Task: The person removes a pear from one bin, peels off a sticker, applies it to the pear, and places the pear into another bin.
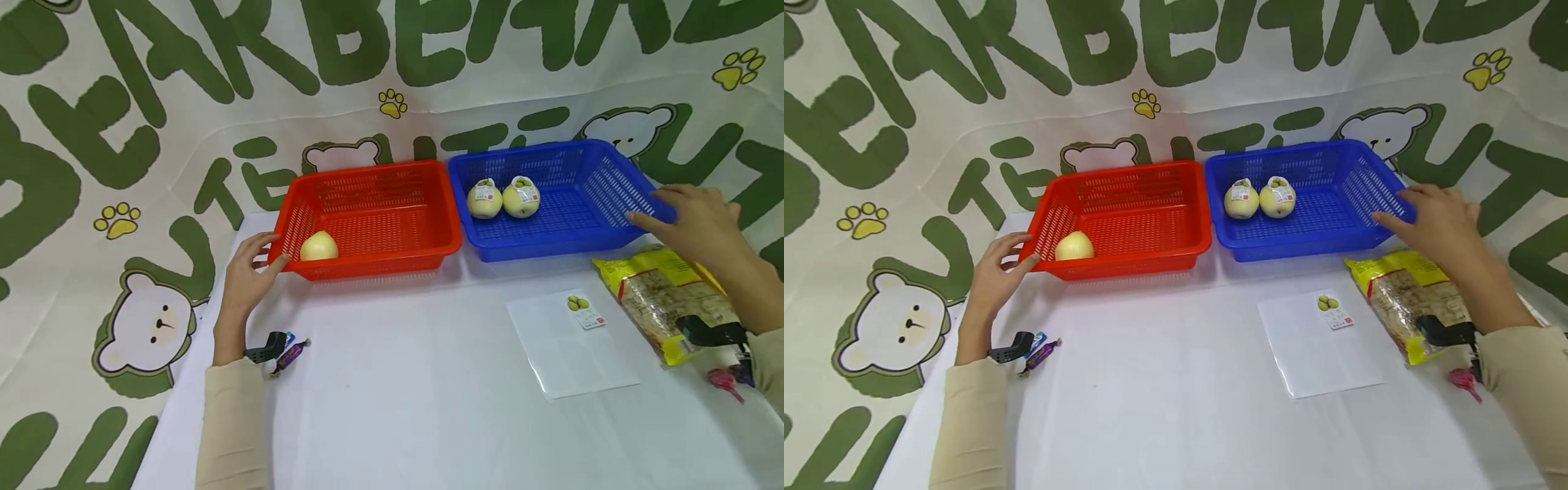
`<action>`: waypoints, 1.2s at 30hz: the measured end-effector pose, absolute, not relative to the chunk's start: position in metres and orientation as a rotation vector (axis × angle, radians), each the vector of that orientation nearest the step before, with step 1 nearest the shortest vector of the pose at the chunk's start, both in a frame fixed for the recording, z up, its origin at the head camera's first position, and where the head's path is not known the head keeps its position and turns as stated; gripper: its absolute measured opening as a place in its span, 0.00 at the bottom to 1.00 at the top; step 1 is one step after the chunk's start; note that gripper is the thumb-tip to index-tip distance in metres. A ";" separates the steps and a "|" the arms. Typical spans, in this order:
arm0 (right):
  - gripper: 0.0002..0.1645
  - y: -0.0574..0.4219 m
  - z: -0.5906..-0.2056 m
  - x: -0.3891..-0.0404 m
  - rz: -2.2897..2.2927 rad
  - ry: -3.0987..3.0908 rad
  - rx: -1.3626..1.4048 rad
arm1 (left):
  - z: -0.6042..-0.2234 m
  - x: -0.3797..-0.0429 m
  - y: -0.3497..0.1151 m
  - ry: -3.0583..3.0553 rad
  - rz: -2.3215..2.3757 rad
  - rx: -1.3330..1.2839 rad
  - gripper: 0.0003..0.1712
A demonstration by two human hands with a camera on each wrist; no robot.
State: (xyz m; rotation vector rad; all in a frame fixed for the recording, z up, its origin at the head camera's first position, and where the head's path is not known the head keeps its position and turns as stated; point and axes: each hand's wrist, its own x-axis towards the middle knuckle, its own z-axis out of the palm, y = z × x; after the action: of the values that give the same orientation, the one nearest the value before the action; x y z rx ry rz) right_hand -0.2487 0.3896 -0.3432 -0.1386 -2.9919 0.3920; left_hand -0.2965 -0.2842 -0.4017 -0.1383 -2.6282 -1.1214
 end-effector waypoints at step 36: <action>0.46 -0.039 -0.368 -0.376 0.594 -3.052 0.936 | -0.411 -0.304 -0.309 -2.627 -1.207 -0.353 0.31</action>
State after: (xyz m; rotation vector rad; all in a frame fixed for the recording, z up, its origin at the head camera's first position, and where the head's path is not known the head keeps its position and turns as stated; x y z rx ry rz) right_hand -0.3765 -0.0385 -0.3677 0.9355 -3.0516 0.5938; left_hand -0.3045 -0.3091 -0.4106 -0.3528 -2.6271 -1.2066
